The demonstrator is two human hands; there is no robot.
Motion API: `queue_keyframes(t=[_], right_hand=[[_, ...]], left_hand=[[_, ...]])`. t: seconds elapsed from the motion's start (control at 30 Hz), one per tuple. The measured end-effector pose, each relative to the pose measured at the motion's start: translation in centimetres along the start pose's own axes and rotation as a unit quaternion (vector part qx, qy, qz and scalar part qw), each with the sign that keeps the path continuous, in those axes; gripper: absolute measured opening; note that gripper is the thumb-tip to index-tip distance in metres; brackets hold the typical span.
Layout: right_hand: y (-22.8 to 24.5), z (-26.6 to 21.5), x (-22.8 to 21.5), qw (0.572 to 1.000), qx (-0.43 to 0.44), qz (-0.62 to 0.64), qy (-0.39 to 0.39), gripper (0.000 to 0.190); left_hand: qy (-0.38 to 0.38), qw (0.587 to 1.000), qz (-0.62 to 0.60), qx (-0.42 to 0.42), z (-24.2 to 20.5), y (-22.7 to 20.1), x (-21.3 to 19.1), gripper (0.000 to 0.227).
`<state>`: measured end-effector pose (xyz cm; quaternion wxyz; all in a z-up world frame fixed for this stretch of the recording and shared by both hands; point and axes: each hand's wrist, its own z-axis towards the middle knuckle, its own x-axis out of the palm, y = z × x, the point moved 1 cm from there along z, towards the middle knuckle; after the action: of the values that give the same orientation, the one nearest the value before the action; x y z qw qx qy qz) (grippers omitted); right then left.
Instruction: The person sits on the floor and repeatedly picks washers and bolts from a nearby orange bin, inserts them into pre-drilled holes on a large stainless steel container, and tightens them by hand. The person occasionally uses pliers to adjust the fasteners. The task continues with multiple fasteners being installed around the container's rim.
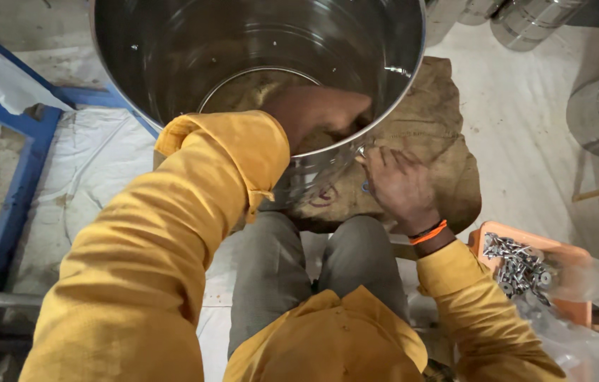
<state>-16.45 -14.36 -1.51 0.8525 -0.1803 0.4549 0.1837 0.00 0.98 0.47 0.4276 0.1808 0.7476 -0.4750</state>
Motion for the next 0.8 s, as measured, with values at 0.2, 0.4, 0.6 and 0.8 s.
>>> queue_keyframes(t=[0.2, 0.4, 0.6, 0.8], right_hand=[[0.2, -0.6, 0.8, 0.998, 0.034, 0.041, -0.014, 0.02], [1.4, -1.0, 2.8, 0.962, 0.235, 0.093, 0.103, 0.024], [2.1, -1.0, 2.7, 0.936, 0.247, 0.251, -0.02, 0.022], [0.3, -2.5, 3.3, 0.868, 0.274, 0.409, 0.065, 0.034]], left_hand=[[-0.007, 1.0, -0.01, 0.004, 0.2, 0.0, 0.2, 0.036], [-0.002, 1.0, -0.011, -0.001, 0.7, 0.3, 0.7, 0.037], [0.007, 1.0, -0.011, -0.008, 1.1, 0.9, 0.8, 0.037], [0.004, 1.0, -0.008, -0.025, 0.9, 1.1, 0.4, 0.037]])
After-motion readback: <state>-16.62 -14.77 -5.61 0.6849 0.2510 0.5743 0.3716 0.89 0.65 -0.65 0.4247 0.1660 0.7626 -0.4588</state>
